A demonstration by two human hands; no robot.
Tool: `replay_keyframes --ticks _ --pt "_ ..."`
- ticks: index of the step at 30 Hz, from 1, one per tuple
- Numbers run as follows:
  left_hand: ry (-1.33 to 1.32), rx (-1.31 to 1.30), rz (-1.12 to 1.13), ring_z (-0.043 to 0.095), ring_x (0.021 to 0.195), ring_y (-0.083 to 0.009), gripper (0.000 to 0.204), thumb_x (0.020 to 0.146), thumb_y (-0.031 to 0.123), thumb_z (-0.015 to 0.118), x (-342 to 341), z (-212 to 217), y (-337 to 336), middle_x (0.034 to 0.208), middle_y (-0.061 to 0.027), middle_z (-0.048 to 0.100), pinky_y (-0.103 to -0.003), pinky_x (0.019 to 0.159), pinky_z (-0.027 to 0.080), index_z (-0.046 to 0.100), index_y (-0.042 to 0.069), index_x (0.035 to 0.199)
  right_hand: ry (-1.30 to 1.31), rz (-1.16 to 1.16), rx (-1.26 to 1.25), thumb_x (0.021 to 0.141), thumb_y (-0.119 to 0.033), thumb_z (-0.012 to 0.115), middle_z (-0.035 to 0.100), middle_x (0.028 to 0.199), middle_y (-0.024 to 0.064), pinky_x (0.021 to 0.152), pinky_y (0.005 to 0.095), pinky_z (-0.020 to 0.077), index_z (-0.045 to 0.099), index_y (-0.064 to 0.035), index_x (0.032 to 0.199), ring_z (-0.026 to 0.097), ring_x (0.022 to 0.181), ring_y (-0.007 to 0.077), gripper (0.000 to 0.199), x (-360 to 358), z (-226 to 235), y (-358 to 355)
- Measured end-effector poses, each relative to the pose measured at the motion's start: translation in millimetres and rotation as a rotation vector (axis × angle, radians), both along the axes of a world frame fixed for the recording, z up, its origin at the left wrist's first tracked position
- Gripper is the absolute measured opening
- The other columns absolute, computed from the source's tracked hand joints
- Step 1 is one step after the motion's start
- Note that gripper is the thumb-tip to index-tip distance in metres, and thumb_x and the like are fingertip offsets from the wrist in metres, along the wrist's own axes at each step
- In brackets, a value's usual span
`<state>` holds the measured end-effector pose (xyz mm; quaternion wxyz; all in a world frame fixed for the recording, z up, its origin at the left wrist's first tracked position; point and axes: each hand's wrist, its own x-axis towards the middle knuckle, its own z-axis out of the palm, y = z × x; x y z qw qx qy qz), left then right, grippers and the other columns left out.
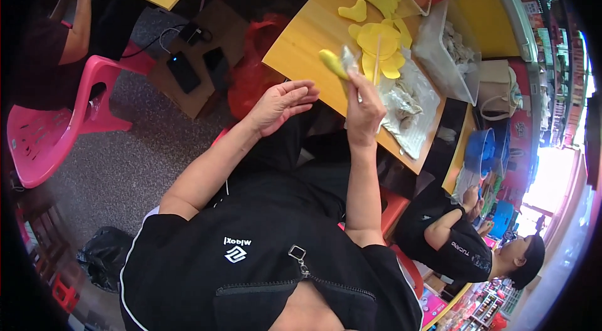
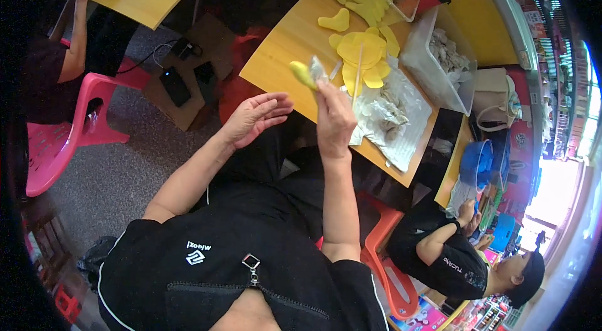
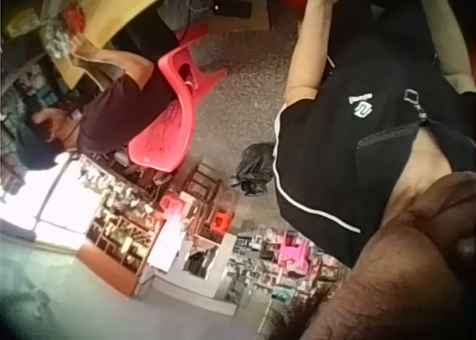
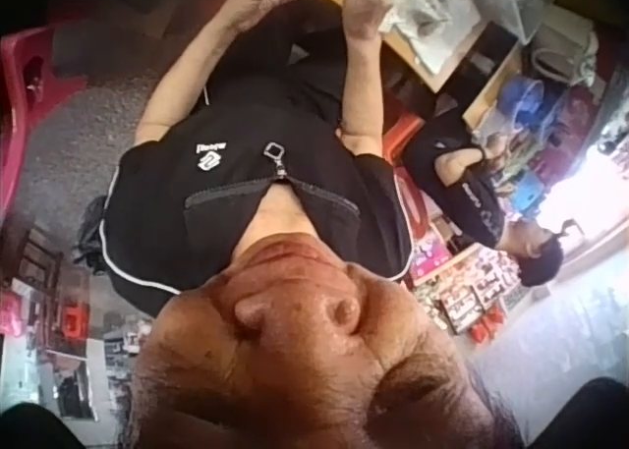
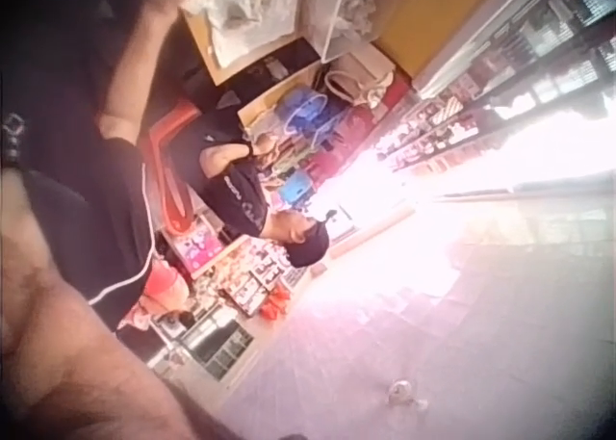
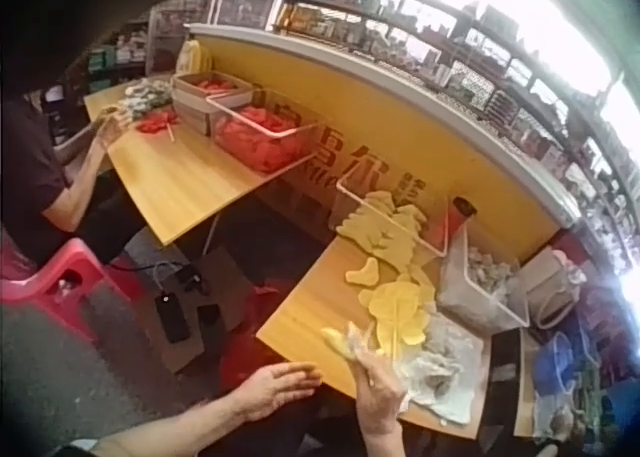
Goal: Assembling and stuffing yellow fabric shapes at a workshop table.
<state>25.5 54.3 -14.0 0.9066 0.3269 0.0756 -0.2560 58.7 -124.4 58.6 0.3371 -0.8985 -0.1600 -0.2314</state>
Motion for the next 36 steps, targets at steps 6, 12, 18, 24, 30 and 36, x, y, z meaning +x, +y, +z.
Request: replay_keyframes --ticks 6,12,18,24,30,36 --pt "-0.017 -0.215 0.268 0.063 0.1 -0.0172 0.026 0.092 0.012 0.059 -6 7 -13 0.112 -0.0067 0.062 -0.033 0.092 0.05 0.055 0.004 0.116 0.043 0.184 0.08 0.079 -0.001 0.069 0.066 0.1 0.0147 0.077 0.032 0.0525 0.066 -0.0027 0.101 0.065 0.092 0.0283 0.023 -32 3 26" --pt "-0.14 -0.031 0.208 0.061 0.102 -0.0167 0.026 0.093 0.011 0.057 -13 10 -10 0.113 -0.0072 0.061 -0.034 0.09 0.051 0.054 0.003 0.118 0.105 0.084 0.003 0.078 -0.008 0.071 0.064 0.103 0.0129 0.076 0.0337 0.0495 0.065 -0.0027 0.103 0.061 0.083 0.026 0.027 -33 15 19" --pt "-0.116 -0.059 0.186 0.062 0.099 -0.0153 0.026 0.091 0.01 0.059 -17 13 -16 0.109 -0.006 0.063 -0.034 0.088 0.052 0.057 0.002 0.116 0.287 0.056 0.284 0.077 -0.004 0.07 0.067 0.087 0.0091 0.073 0.0319 0.0488 0.067 -0.0021 0.092 0.061 0.081 0.0233 0.015 -39 9 17" --pt "-0.008 -0.129 0.222 0.064 0.095 -0.0156 0.025 0.091 0.011 0.06 -18 14 -18 0.107 -0.0059 0.064 -0.032 0.084 0.054 0.058 0.002 0.115 0.198 0.164 0.108 0.076 -0.009 0.072 0.063 0.097 0.0101 0.079 0.0342 0.047 0.068 -0.0028 0.094 0.057 0.086 0.0247 0.019 -49 2 5" --pt "-0.078 0.103 0.191 0.064 0.092 -0.0137 0.023 0.09 0.012 0.062 -18 12 -18 0.103 -0.0054 0.065 -0.029 0.083 0.054 0.06 0.001 0.111 0.173 0.16 -0.143 0.071 -0.021 0.077 0.053 0.117 0.0104 0.084 0.0385 0.0433 0.066 -0.0065 0.102 0.051 0.094 0.0267 0.036 -58 -7 6" --pt "-0.113 0.202 0.139 0.063 0.09 -0.0119 0.024 0.088 0.014 0.065 -20 6 -14 0.101 -0.0051 0.065 -0.027 0.08 0.054 0.061 0.001 0.108 0.281 0.186 0.026 0.071 -0.017 0.076 0.056 0.11 0.0106 0.084 0.0376 0.0426 0.068 -0.0045 0.086 0.05 0.094 0.0261 0.021 -57 -21 10"
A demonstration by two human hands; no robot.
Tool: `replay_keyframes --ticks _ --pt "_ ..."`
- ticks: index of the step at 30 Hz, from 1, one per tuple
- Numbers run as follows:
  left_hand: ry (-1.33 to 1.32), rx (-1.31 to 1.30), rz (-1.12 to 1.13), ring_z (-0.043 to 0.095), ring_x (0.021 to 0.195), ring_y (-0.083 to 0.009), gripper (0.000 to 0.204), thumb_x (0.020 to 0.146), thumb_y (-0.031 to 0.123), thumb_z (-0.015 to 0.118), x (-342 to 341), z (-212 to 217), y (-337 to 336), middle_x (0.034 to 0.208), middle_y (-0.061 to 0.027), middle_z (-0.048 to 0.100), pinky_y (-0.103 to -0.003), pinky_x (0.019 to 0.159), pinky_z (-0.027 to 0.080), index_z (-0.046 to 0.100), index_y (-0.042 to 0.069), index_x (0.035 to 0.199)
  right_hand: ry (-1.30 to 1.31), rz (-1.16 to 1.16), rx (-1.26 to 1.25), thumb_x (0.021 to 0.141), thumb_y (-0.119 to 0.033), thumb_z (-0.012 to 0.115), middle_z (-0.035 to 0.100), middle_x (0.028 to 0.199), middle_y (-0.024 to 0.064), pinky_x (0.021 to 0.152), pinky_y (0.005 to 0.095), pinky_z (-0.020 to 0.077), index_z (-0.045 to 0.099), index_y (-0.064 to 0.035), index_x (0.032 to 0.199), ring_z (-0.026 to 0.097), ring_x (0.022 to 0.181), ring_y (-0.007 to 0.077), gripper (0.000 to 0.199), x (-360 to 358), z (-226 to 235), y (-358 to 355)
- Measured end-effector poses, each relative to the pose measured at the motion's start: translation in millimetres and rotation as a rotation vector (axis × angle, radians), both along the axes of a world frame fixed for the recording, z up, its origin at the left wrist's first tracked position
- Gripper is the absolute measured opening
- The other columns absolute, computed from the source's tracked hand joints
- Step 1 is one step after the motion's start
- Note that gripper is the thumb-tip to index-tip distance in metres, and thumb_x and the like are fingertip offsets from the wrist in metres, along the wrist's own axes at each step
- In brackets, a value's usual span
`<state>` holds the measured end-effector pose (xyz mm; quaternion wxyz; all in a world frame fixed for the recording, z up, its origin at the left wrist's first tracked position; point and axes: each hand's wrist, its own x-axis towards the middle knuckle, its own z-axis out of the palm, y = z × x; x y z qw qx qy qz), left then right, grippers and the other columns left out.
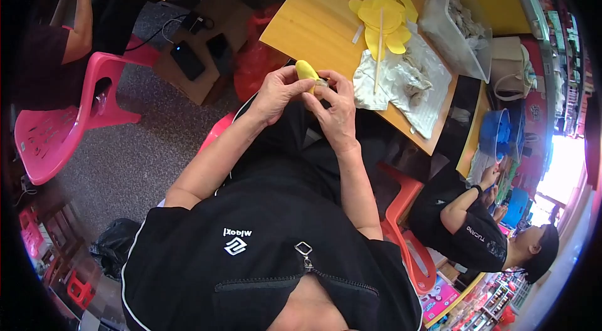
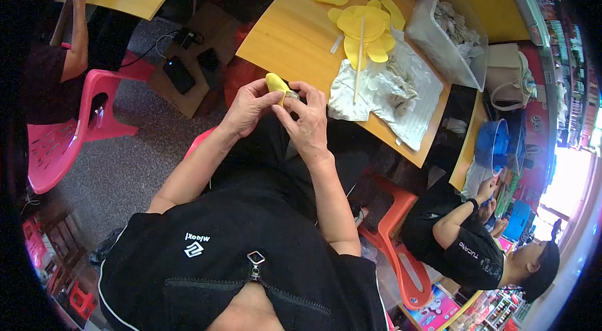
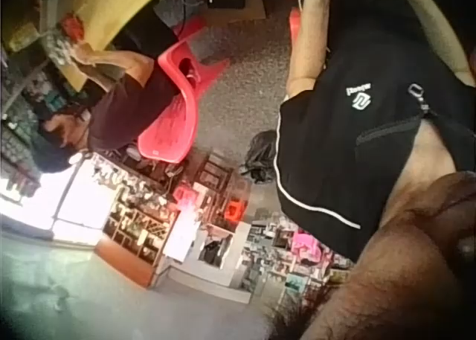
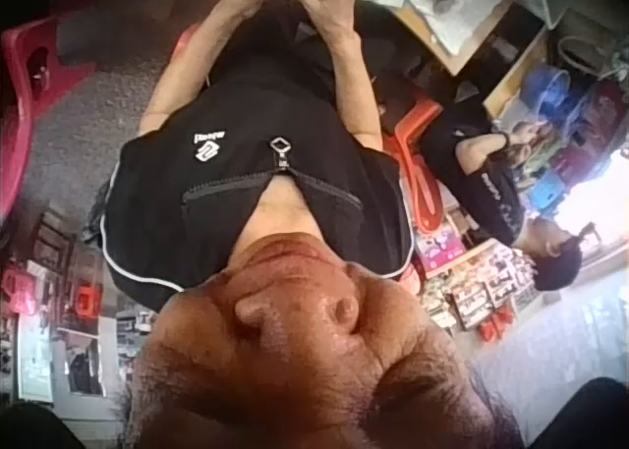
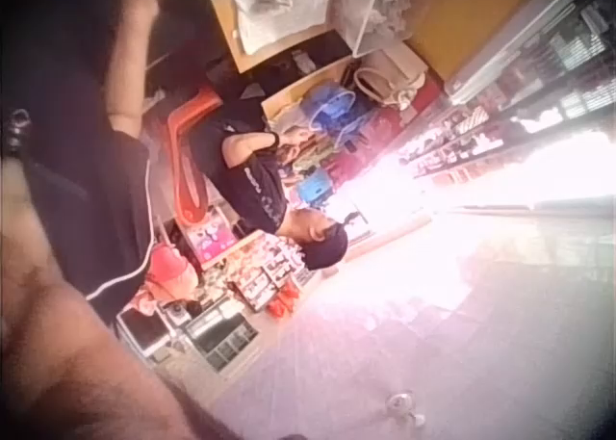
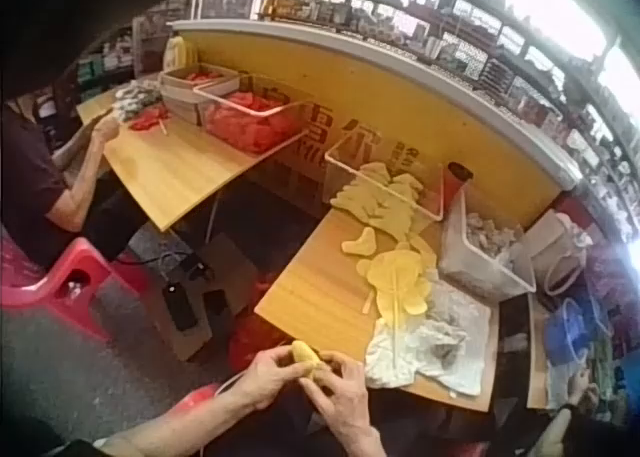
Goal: Assembling and stuffing yellow fabric shapes at a workshop table.
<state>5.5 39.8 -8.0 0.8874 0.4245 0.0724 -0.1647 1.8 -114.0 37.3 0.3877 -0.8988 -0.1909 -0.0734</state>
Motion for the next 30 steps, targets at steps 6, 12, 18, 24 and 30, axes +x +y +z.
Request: replay_keyframes --ticks 6,12,18,24,30 --pt "0.092 -0.182 -0.02 0.062 0.091 -0.0121 0.027 0.089 0.016 0.065 -3 -1 -3 0.104 -0.0042 0.062 -0.027 0.079 0.053 0.058 0.003 0.111 -0.036 -0.015 -0.002 0.07 -0.014 0.076 0.057 0.109 0.0104 0.085 0.0367 0.0431 0.068 -0.0045 0.081 0.051 0.098 0.0263 0.016 0 5 -2" --pt "0.077 -0.293 0.063 0.06 0.096 -0.012 0.03 0.091 0.014 0.062 3 -4 -9 0.107 -0.0042 0.059 -0.027 0.082 0.051 0.053 0.004 0.117 -0.1 -0.14 0.06 0.068 -0.008 0.077 0.056 0.112 0.0111 0.087 0.0375 0.0444 0.063 -0.007 0.104 0.053 0.098 0.0269 0.039 -12 1 7" --pt "0.04 -0.374 0.125 0.06 0.094 -0.0126 0.026 0.091 0.012 0.061 3 -2 -15 0.105 -0.0039 0.059 -0.028 0.084 0.051 0.053 0.004 0.115 -0.254 -0.182 -0.028 0.069 -0.011 0.078 0.056 0.112 0.0114 0.088 0.0371 0.043 0.064 -0.0041 0.106 0.052 0.099 0.0274 0.04 -19 -12 15" --pt "0.095 -0.268 0.036 0.06 0.091 -0.0111 0.024 0.09 0.013 0.062 -3 -10 -15 0.103 -0.004 0.06 -0.027 0.077 0.052 0.054 0.005 0.112 -0.102 -0.158 -0.048 0.072 -0.023 0.077 0.053 0.119 0.0113 0.092 0.0366 0.04 0.068 -0.0048 0.097 0.049 0.103 0.0271 0.032 -11 -14 5" --pt "0.132 -0.227 0.042 0.061 0.088 -0.0099 0.025 0.089 0.014 0.065 -3 -15 -12 0.101 -0.0024 0.06 -0.024 0.072 0.052 0.055 0.006 0.111 0.21 -0.125 0.138 0.076 -0.017 0.075 0.055 0.118 0.012 0.088 0.035 0.044 0.067 -0.0023 0.096 0.053 0.102 0.0241 0.026 -10 -22 9"
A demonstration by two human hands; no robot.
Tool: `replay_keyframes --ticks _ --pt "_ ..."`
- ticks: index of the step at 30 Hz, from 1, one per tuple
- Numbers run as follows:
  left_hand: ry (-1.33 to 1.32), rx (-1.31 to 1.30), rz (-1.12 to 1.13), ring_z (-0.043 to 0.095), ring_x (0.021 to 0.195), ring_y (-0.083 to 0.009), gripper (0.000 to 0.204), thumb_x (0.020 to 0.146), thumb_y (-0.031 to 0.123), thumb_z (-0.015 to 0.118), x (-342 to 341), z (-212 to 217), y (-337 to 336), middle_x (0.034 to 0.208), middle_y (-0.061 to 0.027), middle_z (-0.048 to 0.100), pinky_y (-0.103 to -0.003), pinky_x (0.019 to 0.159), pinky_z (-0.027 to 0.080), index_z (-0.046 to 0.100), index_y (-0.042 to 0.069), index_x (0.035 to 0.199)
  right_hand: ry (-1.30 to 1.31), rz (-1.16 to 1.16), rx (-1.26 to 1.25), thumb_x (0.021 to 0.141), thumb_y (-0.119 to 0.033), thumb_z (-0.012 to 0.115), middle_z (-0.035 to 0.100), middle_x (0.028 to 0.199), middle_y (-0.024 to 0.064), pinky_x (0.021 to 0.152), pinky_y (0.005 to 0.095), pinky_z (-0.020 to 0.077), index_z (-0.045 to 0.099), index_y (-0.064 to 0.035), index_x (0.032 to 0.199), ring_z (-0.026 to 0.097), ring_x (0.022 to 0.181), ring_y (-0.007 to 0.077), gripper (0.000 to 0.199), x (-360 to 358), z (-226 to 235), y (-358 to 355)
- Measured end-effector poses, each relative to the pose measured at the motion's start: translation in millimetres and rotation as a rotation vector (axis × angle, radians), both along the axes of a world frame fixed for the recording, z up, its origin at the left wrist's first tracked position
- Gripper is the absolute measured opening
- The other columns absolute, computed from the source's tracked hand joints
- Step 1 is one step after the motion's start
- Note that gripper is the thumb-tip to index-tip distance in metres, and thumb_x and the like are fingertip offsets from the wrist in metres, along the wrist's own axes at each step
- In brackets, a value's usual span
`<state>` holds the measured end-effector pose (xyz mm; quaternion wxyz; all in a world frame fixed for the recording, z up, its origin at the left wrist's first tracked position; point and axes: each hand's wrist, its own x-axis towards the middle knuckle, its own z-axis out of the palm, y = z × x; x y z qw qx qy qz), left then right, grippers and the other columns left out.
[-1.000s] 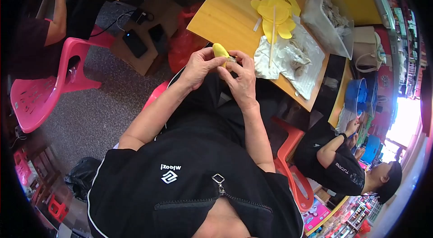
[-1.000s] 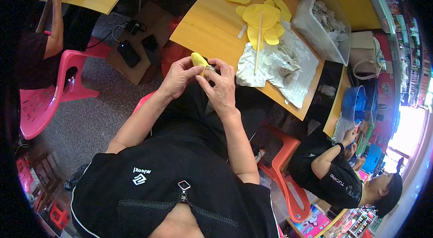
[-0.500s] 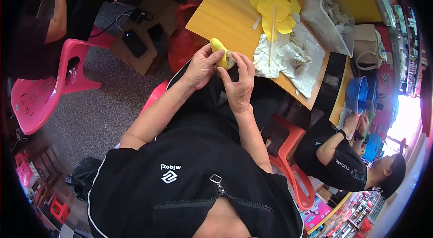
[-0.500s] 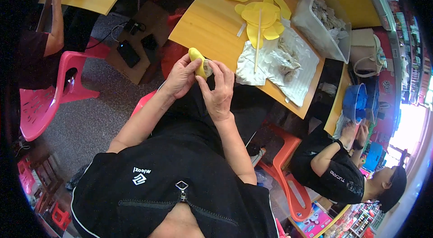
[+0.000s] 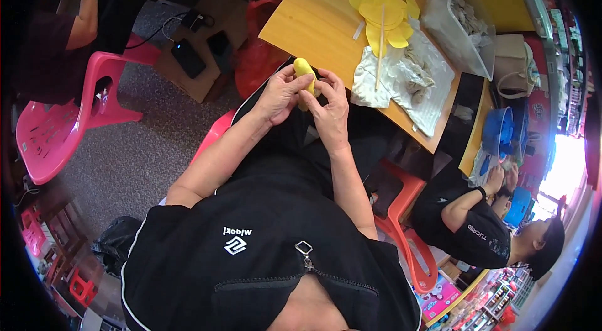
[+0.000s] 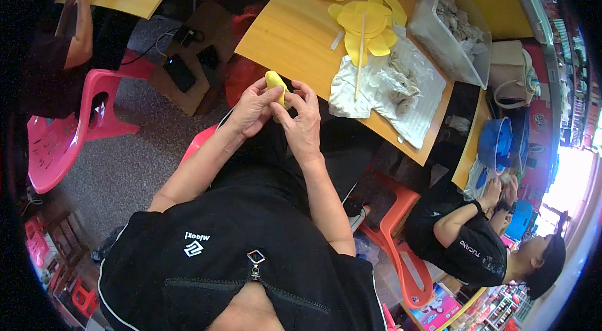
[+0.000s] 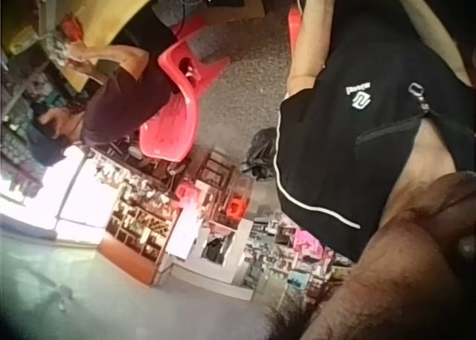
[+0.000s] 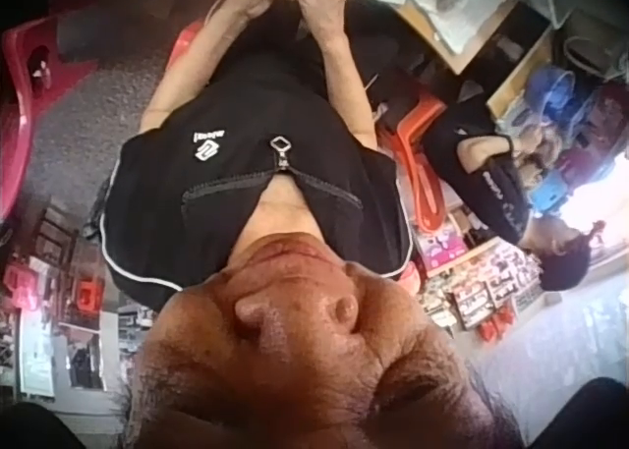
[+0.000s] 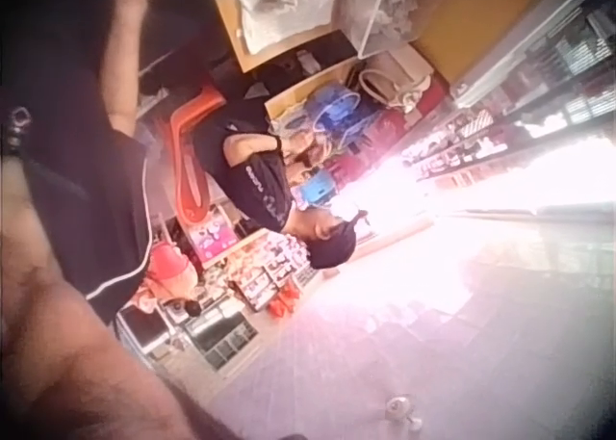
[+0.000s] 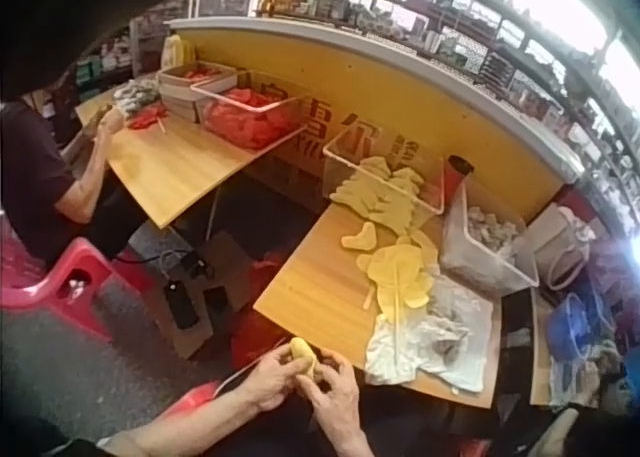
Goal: Assembling and stuffing yellow fabric shapes at a workshop table.
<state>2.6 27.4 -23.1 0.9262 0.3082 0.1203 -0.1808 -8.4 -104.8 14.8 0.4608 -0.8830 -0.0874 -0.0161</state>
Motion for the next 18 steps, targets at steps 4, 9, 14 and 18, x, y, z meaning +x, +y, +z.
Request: replay_keyframes --ticks 4,9,14,18 --pt "0.033 -0.021 0.051 0.057 0.093 -0.01 0.03 0.089 0.022 0.065 0 1 0 0.1 0.0012 0.058 -0.029 0.08 0.049 0.054 0.011 0.114 -0.027 -0.063 0.171 0.081 -0.007 0.068 0.062 0.101 0.0094 0.077 0.0288 0.0481 0.065 -0.0002 0.097 0.059 0.086 0.0168 0.017 12 12 10" --pt "0.122 0.015 0.056 0.056 0.097 -0.0161 0.029 0.094 0.028 0.056 -7 -11 20 0.105 -0.0047 0.06 -0.034 0.087 0.046 0.054 0.01 0.117 -0.398 -0.225 0.193 0.086 0.0 0.061 0.059 0.103 0.0059 0.068 0.0277 0.0503 0.061 0.0014 0.098 0.056 0.089 0.0114 0.012 66 44 -14" --pt "0.052 0.069 -0.09 0.058 0.095 -0.0158 0.025 0.097 0.028 0.05 -11 -31 24 0.103 -0.0056 0.06 -0.032 0.084 0.049 0.057 0.007 0.108 -0.288 0.015 -0.335 0.079 0.002 0.065 0.06 0.089 0.0158 0.073 0.0376 0.0475 0.063 0.0011 0.09 0.058 0.08 0.0325 0.012 109 33 -3" --pt "0.07 0.079 -0.065 0.061 0.094 -0.0163 0.022 0.098 0.025 0.049 -15 -39 22 0.101 -0.0068 0.061 -0.031 0.082 0.051 0.057 0.005 0.101 -0.553 -0.176 -0.114 0.079 0.003 0.065 0.062 0.097 0.0154 0.072 0.0349 0.05 0.063 0.0006 0.094 0.062 0.085 0.0293 0.015 117 30 -10"
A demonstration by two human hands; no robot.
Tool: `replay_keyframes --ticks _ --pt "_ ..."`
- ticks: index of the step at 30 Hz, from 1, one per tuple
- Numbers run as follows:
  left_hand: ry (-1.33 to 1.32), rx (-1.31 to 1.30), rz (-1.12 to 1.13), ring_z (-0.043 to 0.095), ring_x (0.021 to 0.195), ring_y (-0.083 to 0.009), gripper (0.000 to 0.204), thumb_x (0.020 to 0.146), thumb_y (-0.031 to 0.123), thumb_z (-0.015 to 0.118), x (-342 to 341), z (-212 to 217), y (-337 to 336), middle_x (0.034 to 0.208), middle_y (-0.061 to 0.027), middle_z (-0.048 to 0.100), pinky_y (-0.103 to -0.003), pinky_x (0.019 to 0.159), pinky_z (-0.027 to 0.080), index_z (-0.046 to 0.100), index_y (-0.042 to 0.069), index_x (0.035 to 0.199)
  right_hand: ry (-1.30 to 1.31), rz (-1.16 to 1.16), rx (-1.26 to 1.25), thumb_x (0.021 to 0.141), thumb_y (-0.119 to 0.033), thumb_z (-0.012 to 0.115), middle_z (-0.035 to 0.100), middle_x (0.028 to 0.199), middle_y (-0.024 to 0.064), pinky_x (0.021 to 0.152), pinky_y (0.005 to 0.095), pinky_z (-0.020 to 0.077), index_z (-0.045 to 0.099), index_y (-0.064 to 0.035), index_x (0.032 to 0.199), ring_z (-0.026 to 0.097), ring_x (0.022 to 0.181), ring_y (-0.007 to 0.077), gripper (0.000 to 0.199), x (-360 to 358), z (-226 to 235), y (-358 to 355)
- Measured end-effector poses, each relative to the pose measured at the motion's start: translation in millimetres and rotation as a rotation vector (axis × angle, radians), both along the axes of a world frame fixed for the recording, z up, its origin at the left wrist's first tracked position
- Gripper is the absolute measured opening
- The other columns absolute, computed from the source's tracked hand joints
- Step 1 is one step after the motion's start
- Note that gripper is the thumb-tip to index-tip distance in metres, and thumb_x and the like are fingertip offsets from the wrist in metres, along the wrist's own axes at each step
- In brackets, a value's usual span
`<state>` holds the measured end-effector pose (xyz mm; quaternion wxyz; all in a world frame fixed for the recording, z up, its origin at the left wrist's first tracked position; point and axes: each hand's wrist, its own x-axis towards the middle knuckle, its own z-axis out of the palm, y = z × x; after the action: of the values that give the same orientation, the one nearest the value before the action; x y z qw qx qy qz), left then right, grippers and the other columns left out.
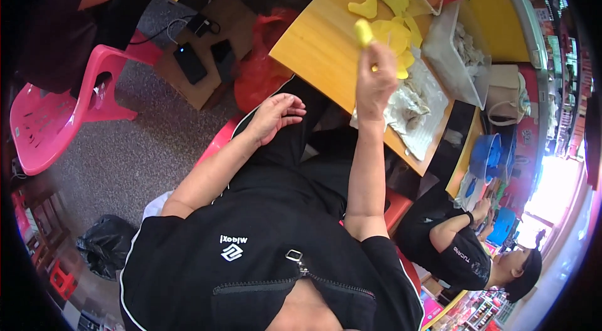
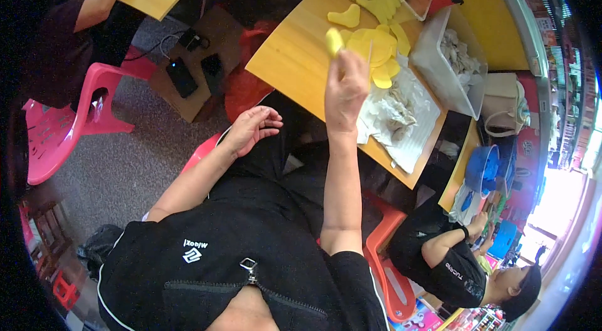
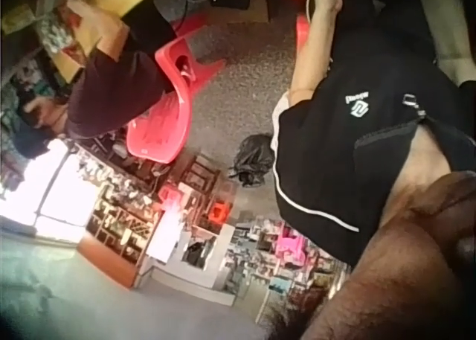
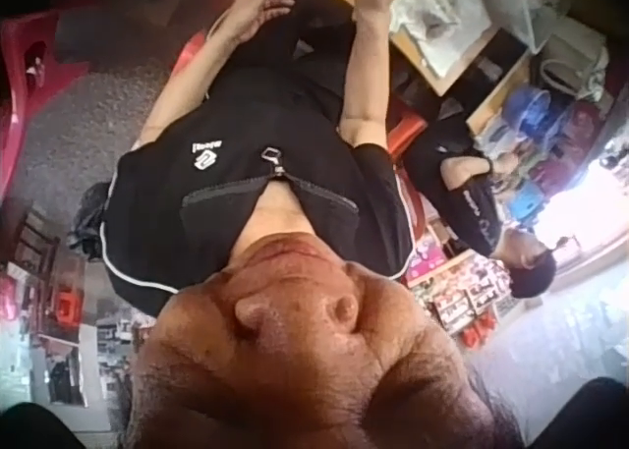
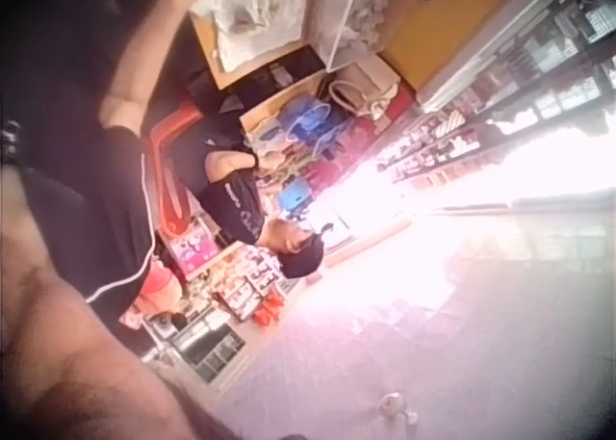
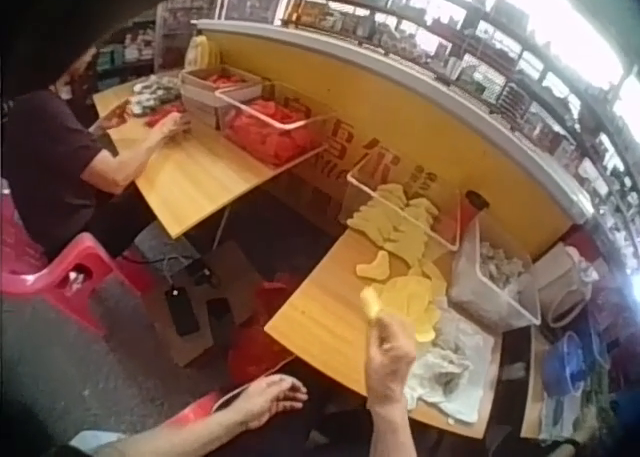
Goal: Assembling and stuffing yellow fabric shapes at a workshop table.
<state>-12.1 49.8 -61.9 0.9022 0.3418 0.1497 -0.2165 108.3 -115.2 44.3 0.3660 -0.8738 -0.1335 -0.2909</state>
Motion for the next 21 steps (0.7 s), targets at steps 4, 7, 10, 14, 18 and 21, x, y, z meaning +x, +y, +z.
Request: replay_keyframes --ticks 4,7,10,14,18,21 --pt "0.001 -0.009 0.031 0.062 0.094 -0.0168 0.021 0.098 0.022 0.047 2 -1 -2 0.1 -0.0079 0.062 -0.031 0.081 0.052 0.058 0.004 0.1 0.046 0.092 -0.178 0.079 0.002 0.065 0.064 0.094 0.0141 0.076 0.0349 0.0507 0.063 0.0011 0.095 0.063 0.084 0.0287 0.016 7 -5 1" --pt "0.022 -0.023 0.055 0.062 0.093 -0.0171 0.02 0.098 0.021 0.047 5 -1 -2 0.099 -0.0085 0.063 -0.031 0.081 0.052 0.058 0.004 0.101 0.249 0.105 -0.237 0.08 0.0 0.064 0.066 0.088 0.0146 0.075 0.0357 0.0505 0.063 0.0014 0.094 0.063 0.085 0.0288 0.013 11 -4 -2" --pt "0.07 0.003 0.047 0.062 0.093 -0.0168 0.021 0.099 0.021 0.046 1 1 -1 0.1 -0.0082 0.063 -0.031 0.081 0.053 0.059 0.004 0.1 -0.08 -0.026 0.132 0.084 -0.003 0.063 0.067 0.094 0.0149 0.076 0.0334 0.0497 0.065 -0.0013 0.099 0.065 0.084 0.0283 0.015 8 -1 -6" --pt "0.027 -0.025 0.073 0.062 0.093 -0.0173 0.021 0.098 0.021 0.047 0 -1 -2 0.1 -0.0085 0.063 -0.031 0.081 0.052 0.059 0.003 0.1 0.207 0.131 -0.511 0.086 -0.004 0.063 0.068 0.094 0.0128 0.076 0.0298 0.0495 0.066 0.0004 0.099 0.064 0.083 0.0219 0.015 -1 0 -6" --pt "0.027 -0.015 0.056 0.063 0.093 -0.0172 0.022 0.098 0.021 0.048 -3 -1 -2 0.1 -0.0088 0.063 -0.031 0.081 0.053 0.059 0.002 0.101 -0.023 -0.009 0.095 0.086 -0.005 0.061 0.066 0.097 0.0151 0.08 0.0343 0.0496 0.065 0.0003 0.1 0.063 0.089 0.0292 0.016 -5 0 -10" --pt "-0.017 -0.029 0.055 0.063 0.092 -0.0164 0.022 0.098 0.02 0.049 2 3 -4 0.1 -0.0083 0.063 -0.031 0.08 0.053 0.06 0.002 0.101 0.114 0.054 -0.246 0.084 0.0 0.06 0.064 0.097 0.016 0.078 0.0376 0.0492 0.065 -0.0001 0.096 0.062 0.09 0.0326 0.013 -6 -12 -7"
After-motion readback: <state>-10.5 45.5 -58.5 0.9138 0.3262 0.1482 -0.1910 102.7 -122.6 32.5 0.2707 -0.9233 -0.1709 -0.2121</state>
